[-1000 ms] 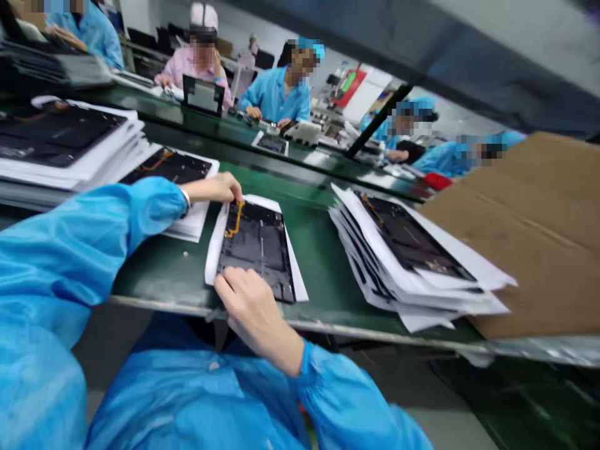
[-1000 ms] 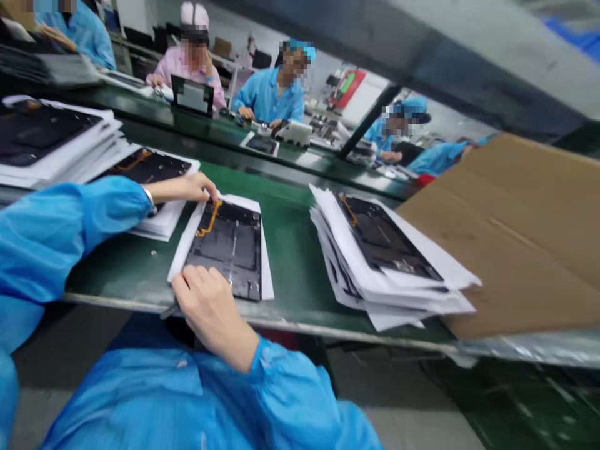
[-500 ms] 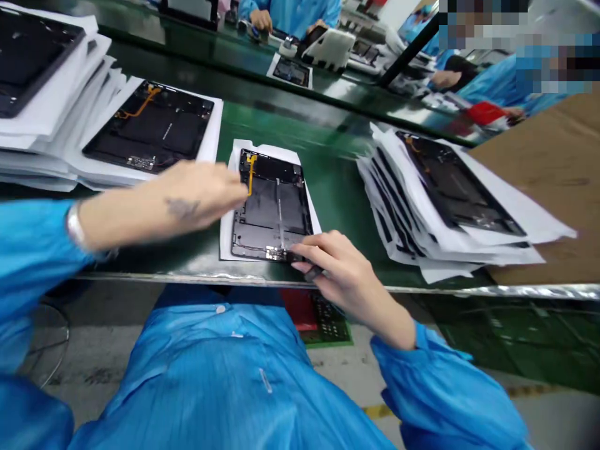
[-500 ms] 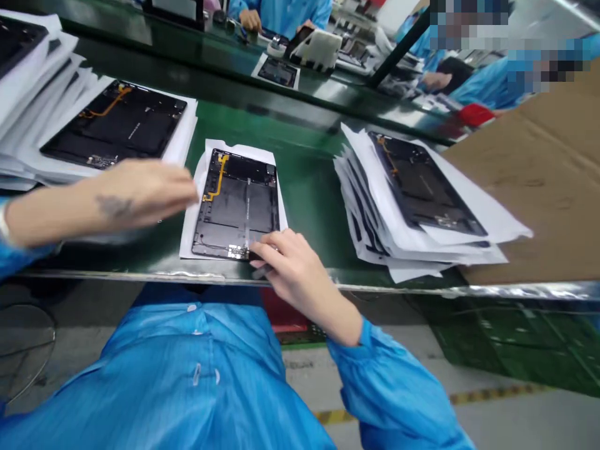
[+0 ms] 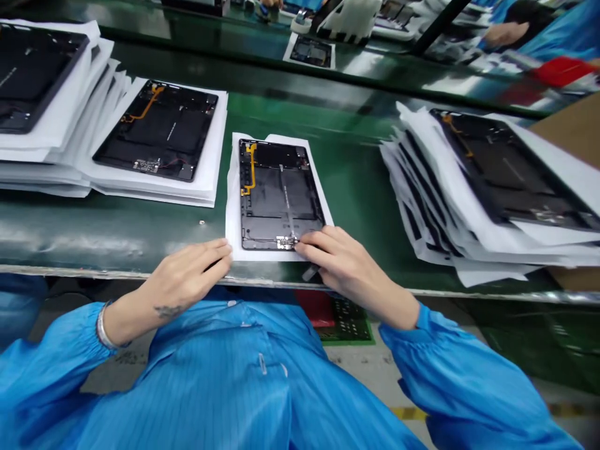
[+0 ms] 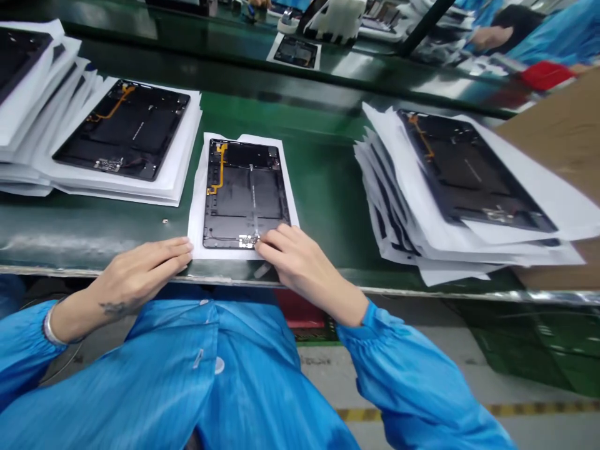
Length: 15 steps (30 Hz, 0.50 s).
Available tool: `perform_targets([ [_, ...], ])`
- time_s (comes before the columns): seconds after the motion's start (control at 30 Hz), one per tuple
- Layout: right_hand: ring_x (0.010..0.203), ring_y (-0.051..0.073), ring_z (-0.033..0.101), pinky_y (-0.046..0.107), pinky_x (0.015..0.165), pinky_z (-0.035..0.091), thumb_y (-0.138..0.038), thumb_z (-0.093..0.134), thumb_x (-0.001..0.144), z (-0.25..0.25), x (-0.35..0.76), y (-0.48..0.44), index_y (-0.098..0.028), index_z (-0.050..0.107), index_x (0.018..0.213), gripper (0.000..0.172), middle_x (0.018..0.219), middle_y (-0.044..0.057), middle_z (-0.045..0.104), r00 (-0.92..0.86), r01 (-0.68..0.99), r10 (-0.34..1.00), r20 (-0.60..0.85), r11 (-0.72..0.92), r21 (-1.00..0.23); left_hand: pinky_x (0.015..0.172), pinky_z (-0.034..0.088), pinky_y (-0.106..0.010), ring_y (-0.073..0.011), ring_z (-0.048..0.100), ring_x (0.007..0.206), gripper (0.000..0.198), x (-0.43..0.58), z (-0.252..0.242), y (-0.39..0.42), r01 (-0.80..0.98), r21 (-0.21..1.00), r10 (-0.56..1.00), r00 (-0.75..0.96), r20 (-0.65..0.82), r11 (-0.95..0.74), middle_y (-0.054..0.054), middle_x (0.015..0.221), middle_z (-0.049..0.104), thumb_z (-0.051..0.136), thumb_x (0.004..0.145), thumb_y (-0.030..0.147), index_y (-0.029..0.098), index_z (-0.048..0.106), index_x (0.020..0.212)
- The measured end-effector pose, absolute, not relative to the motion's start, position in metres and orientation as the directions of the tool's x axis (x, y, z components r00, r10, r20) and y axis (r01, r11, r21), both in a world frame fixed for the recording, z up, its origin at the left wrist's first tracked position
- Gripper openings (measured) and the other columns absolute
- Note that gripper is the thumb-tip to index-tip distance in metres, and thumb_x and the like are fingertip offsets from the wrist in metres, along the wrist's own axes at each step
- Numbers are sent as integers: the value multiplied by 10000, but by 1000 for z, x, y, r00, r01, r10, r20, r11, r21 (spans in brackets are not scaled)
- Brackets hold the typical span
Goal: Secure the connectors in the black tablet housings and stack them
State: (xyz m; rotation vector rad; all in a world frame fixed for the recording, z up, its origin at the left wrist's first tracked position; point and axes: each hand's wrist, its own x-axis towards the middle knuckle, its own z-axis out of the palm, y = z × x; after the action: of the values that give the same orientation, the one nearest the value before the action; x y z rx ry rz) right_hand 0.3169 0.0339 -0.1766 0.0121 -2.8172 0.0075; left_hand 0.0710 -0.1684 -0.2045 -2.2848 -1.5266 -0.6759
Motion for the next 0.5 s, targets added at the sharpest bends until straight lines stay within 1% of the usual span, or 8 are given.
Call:
perform_targets([
  [0.07,815,221,539,349,674,430,37,380,888,-178,318,30,-160,655,985,353,960,116,689,-946,-16,-8,324,1000,-20,919,621,-346,-238,696,1160,212,71,-202,-170,922,10,774,318,548,-386,-107,1163,745,517,987,93,139,620,1167],
  [0.13,809,218,557,356,666,431,-17,416,939,-176,318,24,-176,655,1026,300,968,107,695,-940,-7,17,340,997,-70,891,612,-321,-215,712,1108,173,69,-194,-169,923,-6,787,332,519,-385,-79,1123,754,532,976,94,158,652,1083],
  [0.2,834,221,585,372,691,456,-133,474,1000,-171,316,19,-194,642,1110,211,995,101,699,-905,2,76,419,985,-172,807,594,-303,-191,723,993,180,66,-182,-162,929,-37,826,345,446,-368,-51,1056,754,506,983,101,183,666,984],
  [0.23,862,228,602,386,721,473,-214,485,1024,-167,314,16,-206,635,1159,202,1016,102,699,-870,-2,111,480,974,-229,757,576,-303,-186,714,930,203,64,-175,-155,932,-51,848,347,402,-358,-44,1025,746,482,990,104,192,663,961],
  [0.3,941,255,624,424,799,490,-379,429,1053,-157,310,12,-231,641,1220,307,1064,115,695,-781,-13,186,597,950,-313,682,529,-314,-191,666,839,231,62,-162,-137,937,-59,883,345,319,-344,-49,992,711,441,992,97,195,649,974],
  [0.37,947,264,627,441,823,487,-478,316,1061,-150,304,8,-254,681,1201,450,1020,109,694,-727,-36,226,649,930,-365,665,503,-321,-204,617,826,218,61,-152,-115,929,-18,902,363,234,-369,-62,996,668,439,979,85,188,629,1007],
  [0.43,830,240,614,424,754,483,-507,278,1062,-150,296,2,-253,716,1145,513,875,87,675,-724,-98,240,647,892,-440,667,495,-319,-208,586,835,187,59,-145,-97,910,64,908,401,126,-410,-65,981,632,456,967,78,190,606,965],
  [0.5,693,206,575,392,657,464,-512,307,1062,-158,288,-5,-236,734,1083,509,738,55,632,-702,-186,306,643,792,-581,665,500,-309,-202,580,840,173,56,-143,-87,885,156,898,439,34,-439,-60,961,616,462,971,90,200,586,922],
])
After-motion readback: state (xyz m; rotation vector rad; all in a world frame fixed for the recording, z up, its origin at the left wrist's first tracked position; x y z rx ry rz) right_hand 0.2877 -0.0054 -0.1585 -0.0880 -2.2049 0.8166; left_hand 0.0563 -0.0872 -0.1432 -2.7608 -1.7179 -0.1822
